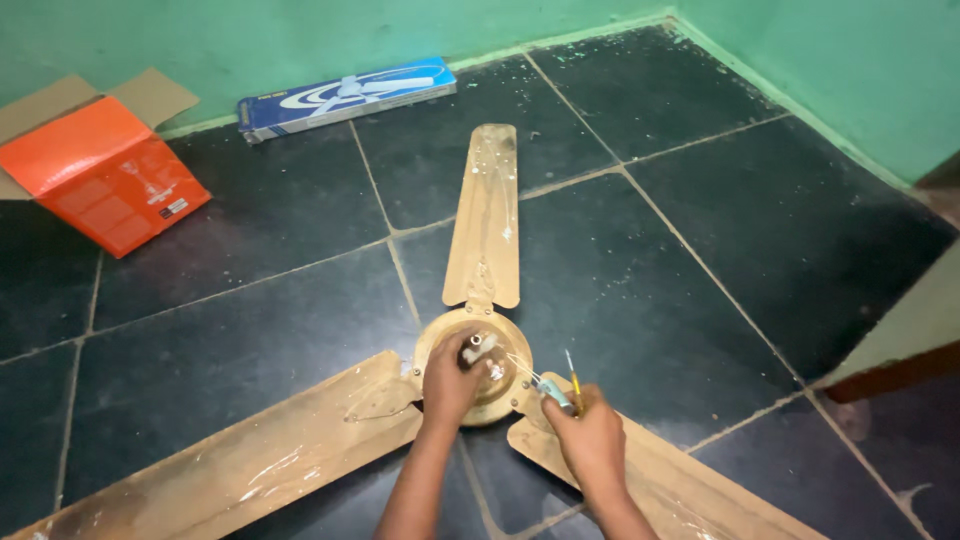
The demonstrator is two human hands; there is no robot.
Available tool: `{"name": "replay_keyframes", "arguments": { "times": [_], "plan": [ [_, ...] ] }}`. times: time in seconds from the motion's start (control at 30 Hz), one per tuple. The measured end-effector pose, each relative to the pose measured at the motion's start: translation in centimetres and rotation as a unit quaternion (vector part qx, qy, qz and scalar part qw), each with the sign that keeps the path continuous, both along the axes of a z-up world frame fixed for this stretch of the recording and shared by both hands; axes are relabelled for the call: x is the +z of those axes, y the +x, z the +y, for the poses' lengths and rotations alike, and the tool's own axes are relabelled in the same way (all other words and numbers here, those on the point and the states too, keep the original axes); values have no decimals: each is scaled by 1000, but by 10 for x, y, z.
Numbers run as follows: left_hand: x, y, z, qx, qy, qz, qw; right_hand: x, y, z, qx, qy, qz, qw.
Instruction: The person works on the central hub of a ceiling fan lying on the floor. They use a screwdriver to loosen screws and a small brush to clean the internal components, then insert a cylindrical capacitor and connect wires.
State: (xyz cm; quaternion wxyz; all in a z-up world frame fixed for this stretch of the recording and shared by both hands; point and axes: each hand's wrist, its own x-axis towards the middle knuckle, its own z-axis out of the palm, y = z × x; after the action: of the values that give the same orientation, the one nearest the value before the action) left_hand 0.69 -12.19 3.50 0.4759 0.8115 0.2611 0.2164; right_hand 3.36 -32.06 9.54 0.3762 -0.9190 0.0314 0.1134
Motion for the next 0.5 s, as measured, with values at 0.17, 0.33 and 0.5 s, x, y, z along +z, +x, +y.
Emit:
{"name": "replay_keyframes", "arguments": {
  "times": [0.17, 0.33, 0.5],
  "plan": [
    [-1, 3, -1, -1, 28, -10, 1000, 9, 3, 8, 11, -18, 31, 999],
    [0, 2, -1, -5, 7, -11, 1000, 10, 8, 20, 31, 0, 19, 999],
    [2, 0, 3, -23, -13, 3, 1000, -4, 14, 36, 40, 29, 14, 999]
  ]
}}
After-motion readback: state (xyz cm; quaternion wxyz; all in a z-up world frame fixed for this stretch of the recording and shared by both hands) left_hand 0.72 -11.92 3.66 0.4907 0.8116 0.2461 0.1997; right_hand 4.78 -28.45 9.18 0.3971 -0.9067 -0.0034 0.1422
